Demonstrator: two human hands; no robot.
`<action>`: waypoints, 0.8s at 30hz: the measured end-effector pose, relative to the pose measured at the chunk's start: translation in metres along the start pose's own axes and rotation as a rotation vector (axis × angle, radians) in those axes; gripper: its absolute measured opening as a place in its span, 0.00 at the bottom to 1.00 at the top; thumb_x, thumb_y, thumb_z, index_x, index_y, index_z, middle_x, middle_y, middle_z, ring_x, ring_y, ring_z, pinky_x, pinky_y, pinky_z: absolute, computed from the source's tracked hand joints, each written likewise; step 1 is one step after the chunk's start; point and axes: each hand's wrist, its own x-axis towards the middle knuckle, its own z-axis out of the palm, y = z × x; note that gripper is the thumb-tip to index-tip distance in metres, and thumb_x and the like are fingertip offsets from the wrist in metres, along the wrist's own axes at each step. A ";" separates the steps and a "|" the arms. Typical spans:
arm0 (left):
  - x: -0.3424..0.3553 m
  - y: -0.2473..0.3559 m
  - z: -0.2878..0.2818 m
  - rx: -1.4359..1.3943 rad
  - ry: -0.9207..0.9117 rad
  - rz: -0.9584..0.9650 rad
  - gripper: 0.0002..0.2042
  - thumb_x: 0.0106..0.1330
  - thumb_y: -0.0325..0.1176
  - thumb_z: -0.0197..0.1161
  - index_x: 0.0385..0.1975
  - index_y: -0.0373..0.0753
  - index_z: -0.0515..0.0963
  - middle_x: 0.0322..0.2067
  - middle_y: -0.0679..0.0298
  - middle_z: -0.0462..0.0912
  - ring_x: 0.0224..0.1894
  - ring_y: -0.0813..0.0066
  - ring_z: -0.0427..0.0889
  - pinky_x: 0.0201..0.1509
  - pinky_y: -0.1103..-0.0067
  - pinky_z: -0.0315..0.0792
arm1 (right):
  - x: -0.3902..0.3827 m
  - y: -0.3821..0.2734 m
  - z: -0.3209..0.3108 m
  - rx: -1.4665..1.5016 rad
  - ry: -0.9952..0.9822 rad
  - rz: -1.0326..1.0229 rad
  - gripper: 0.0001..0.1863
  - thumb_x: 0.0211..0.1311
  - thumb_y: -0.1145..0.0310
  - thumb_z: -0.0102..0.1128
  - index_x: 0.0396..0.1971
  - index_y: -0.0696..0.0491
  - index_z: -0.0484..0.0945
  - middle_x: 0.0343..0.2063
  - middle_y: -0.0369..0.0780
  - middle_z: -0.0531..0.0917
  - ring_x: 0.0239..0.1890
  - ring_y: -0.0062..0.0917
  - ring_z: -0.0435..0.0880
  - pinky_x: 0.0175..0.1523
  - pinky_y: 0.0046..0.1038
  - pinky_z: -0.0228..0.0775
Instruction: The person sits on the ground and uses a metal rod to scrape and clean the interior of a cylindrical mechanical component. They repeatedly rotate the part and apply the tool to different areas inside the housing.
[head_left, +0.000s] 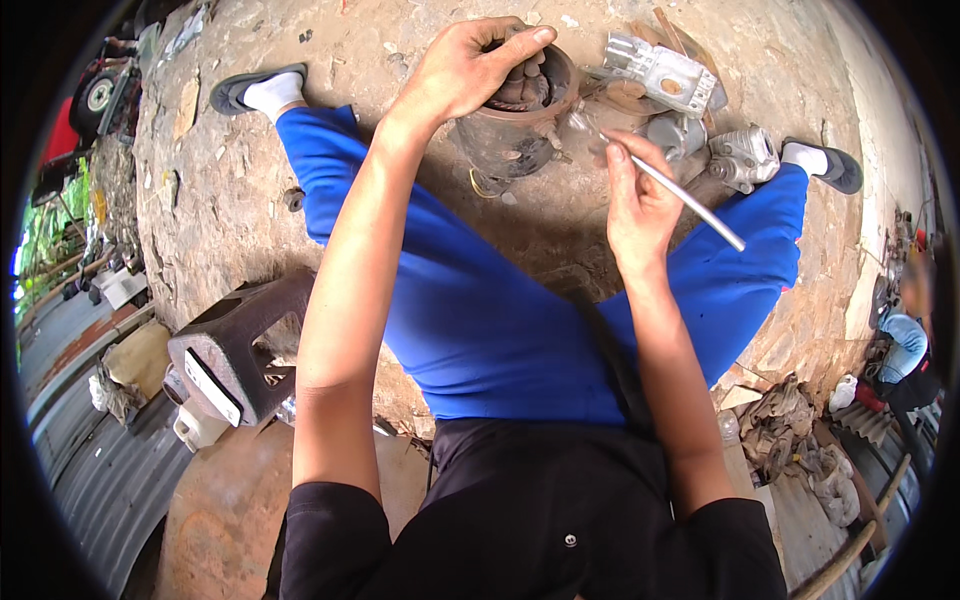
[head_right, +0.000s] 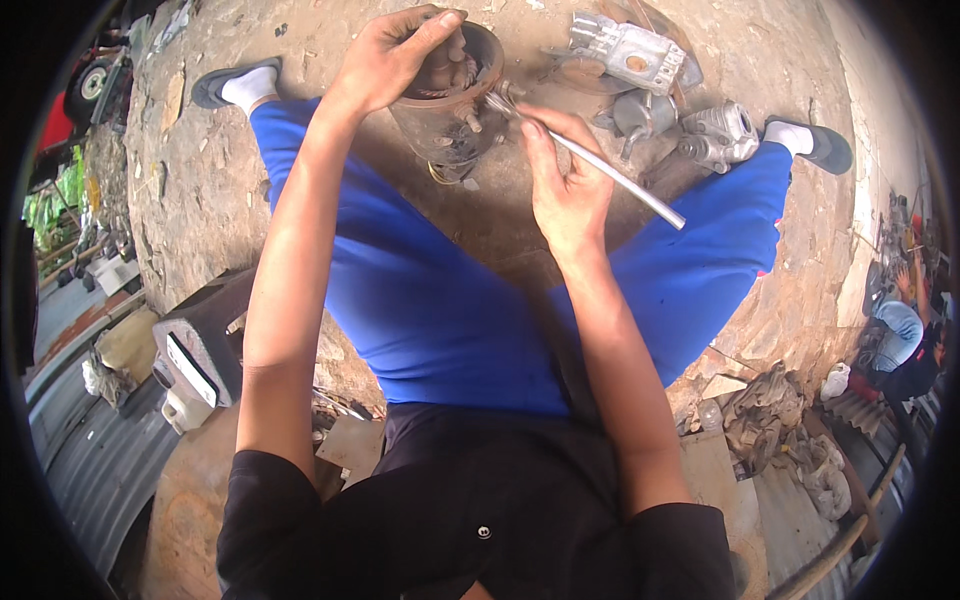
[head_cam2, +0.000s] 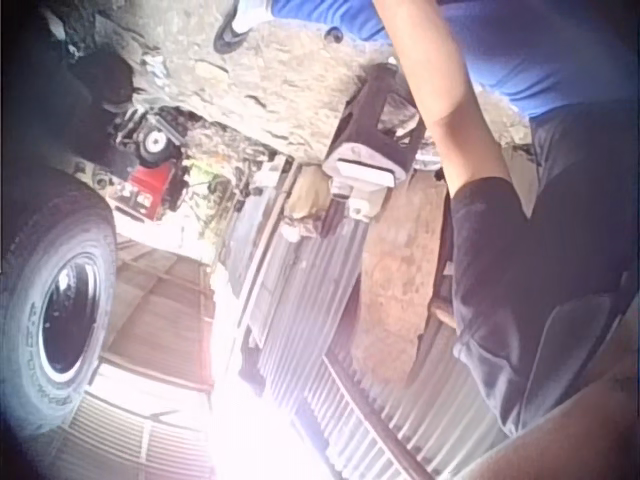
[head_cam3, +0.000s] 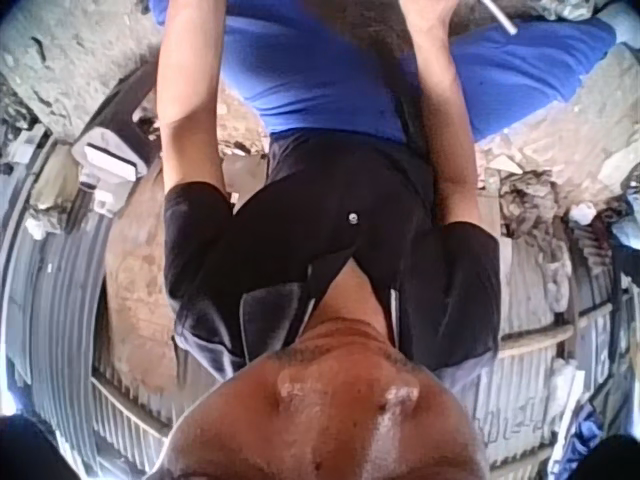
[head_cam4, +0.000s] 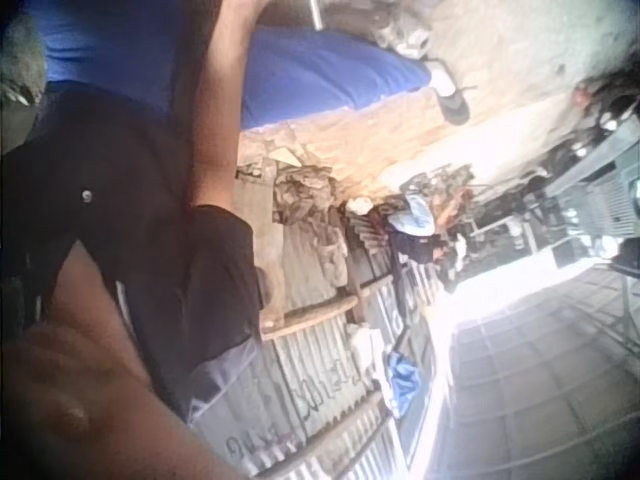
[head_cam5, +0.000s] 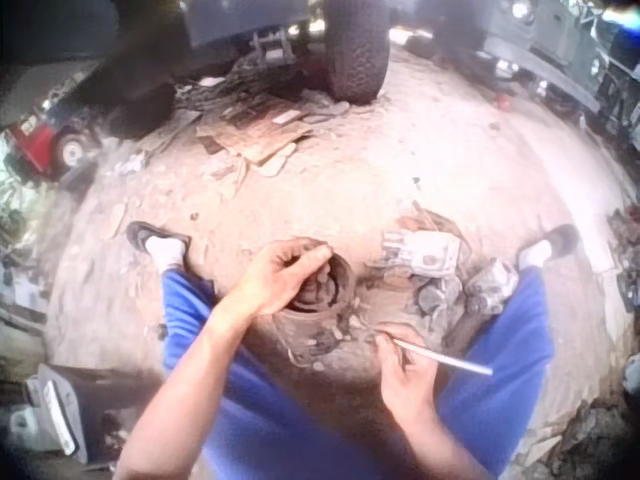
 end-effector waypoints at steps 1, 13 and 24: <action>0.001 0.000 0.000 0.006 0.007 0.016 0.22 0.69 0.52 0.67 0.35 0.34 0.87 0.22 0.69 0.84 0.26 0.87 0.79 0.32 0.83 0.75 | 0.006 -0.010 0.001 -0.023 -0.053 -0.034 0.06 0.68 0.75 0.65 0.42 0.57 0.86 0.35 0.37 0.87 0.38 0.17 0.82 0.45 0.21 0.74; 0.004 0.006 0.004 0.110 0.026 -0.001 0.25 0.68 0.57 0.66 0.36 0.35 0.87 0.23 0.65 0.85 0.29 0.82 0.82 0.36 0.78 0.77 | 0.025 -0.022 0.003 -0.324 -0.061 -0.183 0.06 0.64 0.72 0.69 0.39 0.57 0.87 0.35 0.40 0.88 0.40 0.27 0.85 0.49 0.28 0.75; 0.002 0.012 0.013 0.265 0.085 0.061 0.25 0.67 0.57 0.66 0.37 0.36 0.87 0.24 0.58 0.86 0.29 0.75 0.84 0.38 0.73 0.78 | 0.015 -0.005 -0.005 -0.066 0.007 0.206 0.10 0.74 0.67 0.61 0.44 0.59 0.84 0.32 0.33 0.85 0.36 0.11 0.77 0.43 0.17 0.67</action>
